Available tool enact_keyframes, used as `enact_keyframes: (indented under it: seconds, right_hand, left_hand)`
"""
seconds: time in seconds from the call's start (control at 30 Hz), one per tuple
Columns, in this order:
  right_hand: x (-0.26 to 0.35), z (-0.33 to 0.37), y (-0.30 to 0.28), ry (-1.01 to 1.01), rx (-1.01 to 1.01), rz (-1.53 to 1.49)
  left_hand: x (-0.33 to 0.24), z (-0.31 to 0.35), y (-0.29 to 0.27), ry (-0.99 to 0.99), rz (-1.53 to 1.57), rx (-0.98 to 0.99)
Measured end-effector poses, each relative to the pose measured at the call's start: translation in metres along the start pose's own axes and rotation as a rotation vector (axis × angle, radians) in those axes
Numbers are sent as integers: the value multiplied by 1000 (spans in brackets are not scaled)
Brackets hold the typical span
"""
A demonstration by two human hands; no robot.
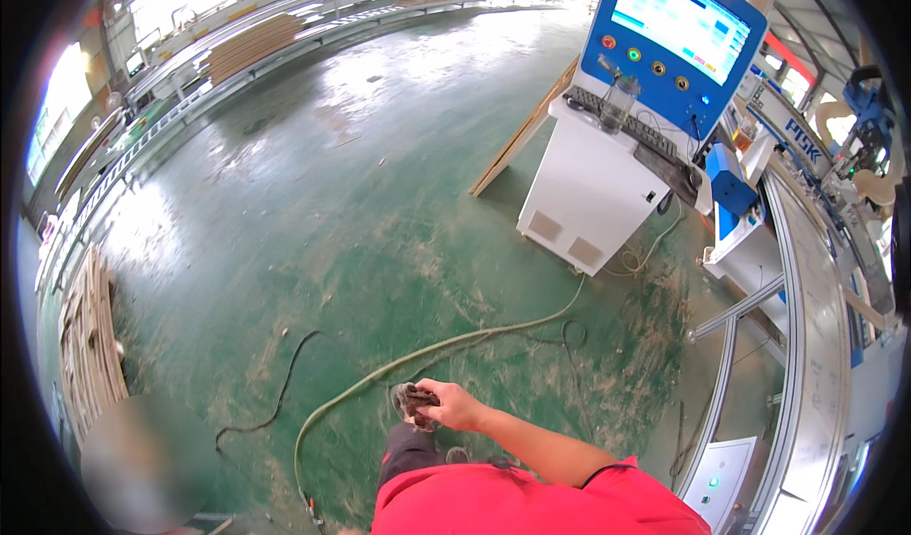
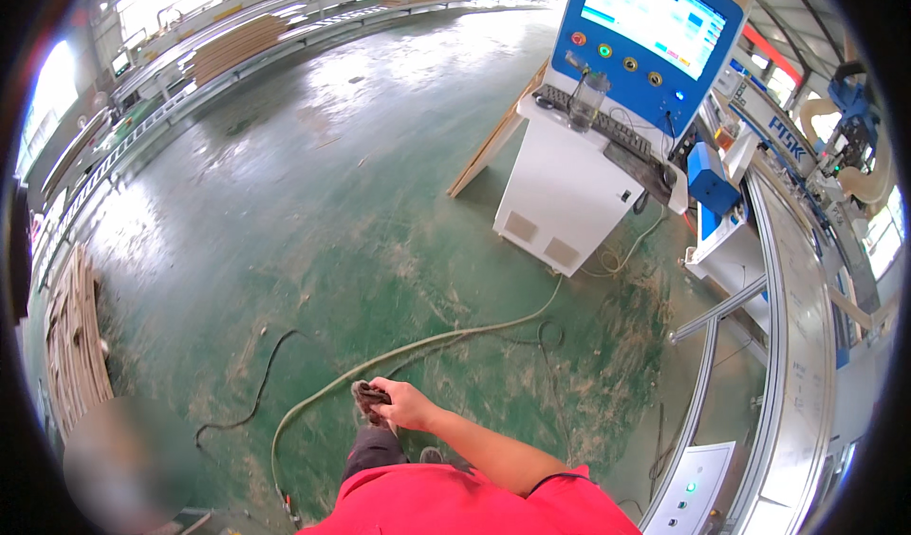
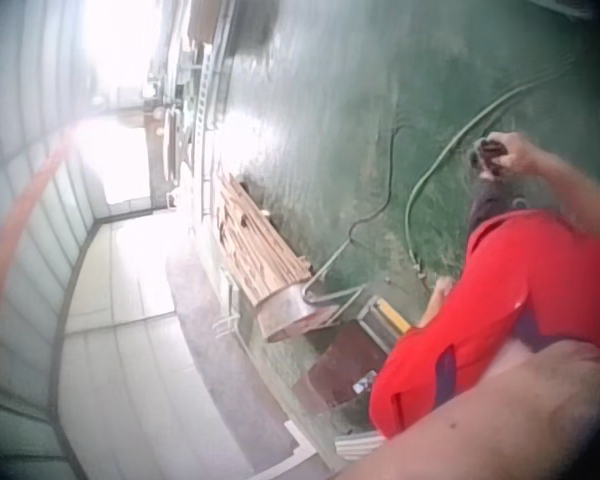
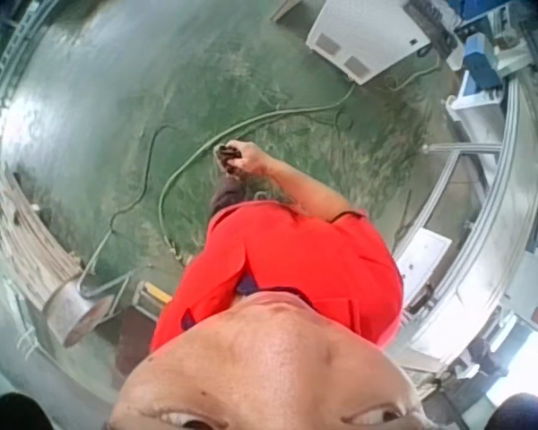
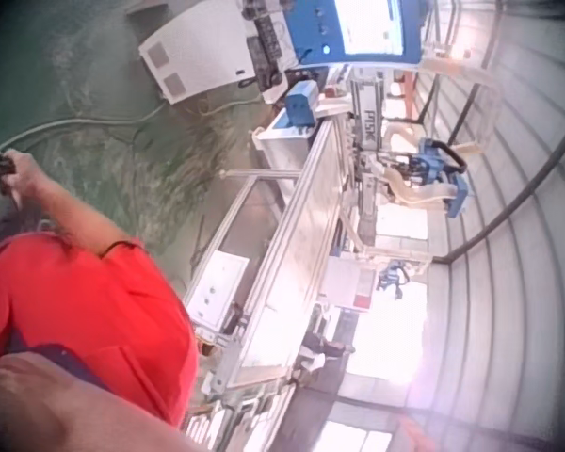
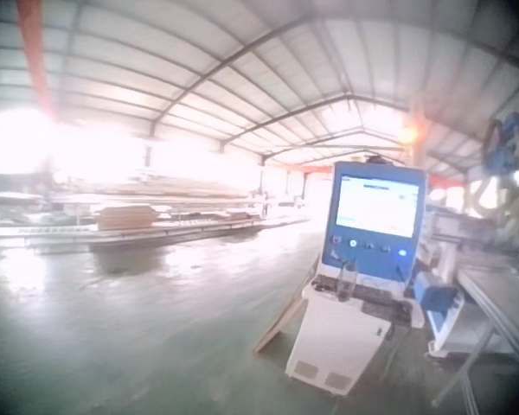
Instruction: The person wipes the edges and surfaces of wooden boards with a cloth before placing them onto a conveyor belt.
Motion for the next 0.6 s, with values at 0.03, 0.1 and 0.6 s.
enact_keyframes:
  seconds: [0.03,0.1,0.6]
  right_hand:
    - [-14,-27,-25,3,-7,-12]
    - [-62,-79,-96,103,-117,-38]
    - [-192,-147,-446,778,-1166,86]
  left_hand:
    - [13,-24,-14,-23,93,59]
    - [48,-94,-56,-47,199,101]
    - [422,-633,-801,-171,1186,-580]
Point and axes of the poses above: each hand's wrist, its own z-axis away from the middle knuckle, its own y-axis out of the palm, x = y × z, the point moved 10 cm from there along -z, towards the middle knuckle, and after that the axes turned 15 degrees about -z, right-handed, at the moved point
